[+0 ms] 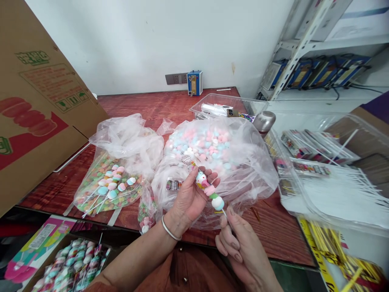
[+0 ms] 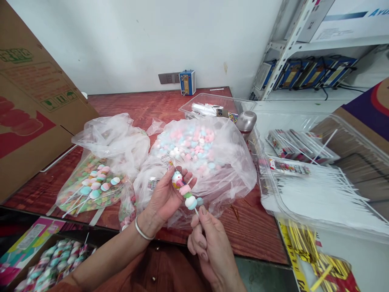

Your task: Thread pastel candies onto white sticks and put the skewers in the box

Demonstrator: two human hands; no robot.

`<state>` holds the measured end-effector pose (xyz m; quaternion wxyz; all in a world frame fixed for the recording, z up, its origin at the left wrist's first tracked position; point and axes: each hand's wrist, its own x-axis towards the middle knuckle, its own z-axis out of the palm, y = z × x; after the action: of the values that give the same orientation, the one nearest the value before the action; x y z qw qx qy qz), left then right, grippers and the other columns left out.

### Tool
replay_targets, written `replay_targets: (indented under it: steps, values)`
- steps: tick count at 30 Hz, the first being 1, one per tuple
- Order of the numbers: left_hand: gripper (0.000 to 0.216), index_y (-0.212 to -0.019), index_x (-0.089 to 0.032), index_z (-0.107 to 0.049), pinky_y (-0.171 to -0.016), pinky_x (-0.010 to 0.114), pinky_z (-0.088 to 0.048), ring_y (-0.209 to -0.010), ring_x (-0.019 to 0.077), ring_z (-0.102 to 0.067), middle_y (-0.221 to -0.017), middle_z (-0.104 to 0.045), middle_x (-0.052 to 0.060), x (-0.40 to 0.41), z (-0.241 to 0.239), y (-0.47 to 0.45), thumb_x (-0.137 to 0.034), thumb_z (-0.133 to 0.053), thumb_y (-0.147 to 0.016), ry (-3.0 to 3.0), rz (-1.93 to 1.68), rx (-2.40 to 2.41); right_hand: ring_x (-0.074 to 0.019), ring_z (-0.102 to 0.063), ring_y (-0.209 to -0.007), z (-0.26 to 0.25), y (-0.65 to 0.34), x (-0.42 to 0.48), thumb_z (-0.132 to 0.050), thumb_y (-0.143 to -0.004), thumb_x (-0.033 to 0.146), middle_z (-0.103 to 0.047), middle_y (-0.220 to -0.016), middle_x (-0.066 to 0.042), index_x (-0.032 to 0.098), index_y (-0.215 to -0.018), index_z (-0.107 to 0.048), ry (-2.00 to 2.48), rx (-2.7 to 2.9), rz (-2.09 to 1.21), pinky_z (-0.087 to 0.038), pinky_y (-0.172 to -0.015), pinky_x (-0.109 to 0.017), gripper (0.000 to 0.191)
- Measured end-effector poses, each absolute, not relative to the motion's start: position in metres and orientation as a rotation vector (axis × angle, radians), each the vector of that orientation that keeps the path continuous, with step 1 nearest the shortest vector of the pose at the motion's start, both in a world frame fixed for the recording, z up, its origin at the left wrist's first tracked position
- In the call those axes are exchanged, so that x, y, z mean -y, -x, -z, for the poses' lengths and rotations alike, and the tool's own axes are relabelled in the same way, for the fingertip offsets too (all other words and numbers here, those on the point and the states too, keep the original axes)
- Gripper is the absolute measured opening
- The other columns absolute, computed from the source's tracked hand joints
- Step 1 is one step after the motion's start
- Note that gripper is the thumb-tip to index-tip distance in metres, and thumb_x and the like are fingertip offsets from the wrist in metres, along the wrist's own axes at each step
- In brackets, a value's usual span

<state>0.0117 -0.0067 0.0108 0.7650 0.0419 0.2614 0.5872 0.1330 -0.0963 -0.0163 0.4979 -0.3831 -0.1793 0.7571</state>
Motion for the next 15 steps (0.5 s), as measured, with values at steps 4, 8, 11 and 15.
replay_targets:
  steps: [4, 8, 11, 15]
  values:
    - [0.014, -0.086, -0.013, -0.065, -0.094, 0.037, -0.054, -0.080, 0.0143, -0.069, -0.083, -0.068, 0.004, 0.006, -0.010, -0.014, -0.027, -0.064, -0.089, -0.072, -1.287, -0.605, -0.0046, -0.018, -0.044, 0.023, -0.132, 0.096, -0.069, -0.083, 0.052, -0.033, -0.057, 0.010, 0.018, -0.074, -0.059, 0.998, 0.508, -1.785, -0.022, -0.040, -0.019, 0.037]
    - [0.014, -0.086, -0.013, -0.064, -0.091, 0.036, -0.055, -0.078, 0.0142, -0.069, -0.081, -0.066, 0.003, 0.005, -0.012, -0.014, -0.027, -0.066, -0.088, -0.079, -1.280, -0.666, -0.0102, -0.038, -0.054, 0.027, -0.136, 0.096, -0.058, -0.093, 0.042, -0.043, -0.061, 0.005, 0.019, -0.072, -0.058, 1.254, 1.174, -1.204, -0.032, -0.050, -0.023, 0.031]
    - [0.014, -0.087, -0.013, -0.063, -0.090, 0.036, -0.056, -0.077, 0.0139, -0.068, -0.081, -0.065, 0.003, 0.006, -0.014, -0.013, -0.027, -0.067, -0.087, -0.072, -1.268, -0.692, -0.0125, -0.048, -0.060, 0.025, -0.140, 0.094, -0.055, -0.094, 0.026, -0.051, -0.067, 0.002, 0.019, -0.076, -0.061, 1.311, 1.547, -0.652, -0.037, -0.058, -0.024, 0.020]
    - [0.015, -0.088, -0.014, -0.063, -0.088, 0.037, -0.056, -0.076, 0.0139, -0.067, -0.082, -0.065, 0.003, 0.007, -0.015, -0.015, -0.028, -0.067, -0.087, -0.057, -1.262, -0.710, -0.0135, -0.054, -0.062, 0.024, -0.142, 0.092, -0.056, -0.093, 0.020, -0.057, -0.068, 0.000, 0.020, -0.082, -0.064, 1.313, 1.653, -0.293, -0.040, -0.061, -0.025, 0.014]
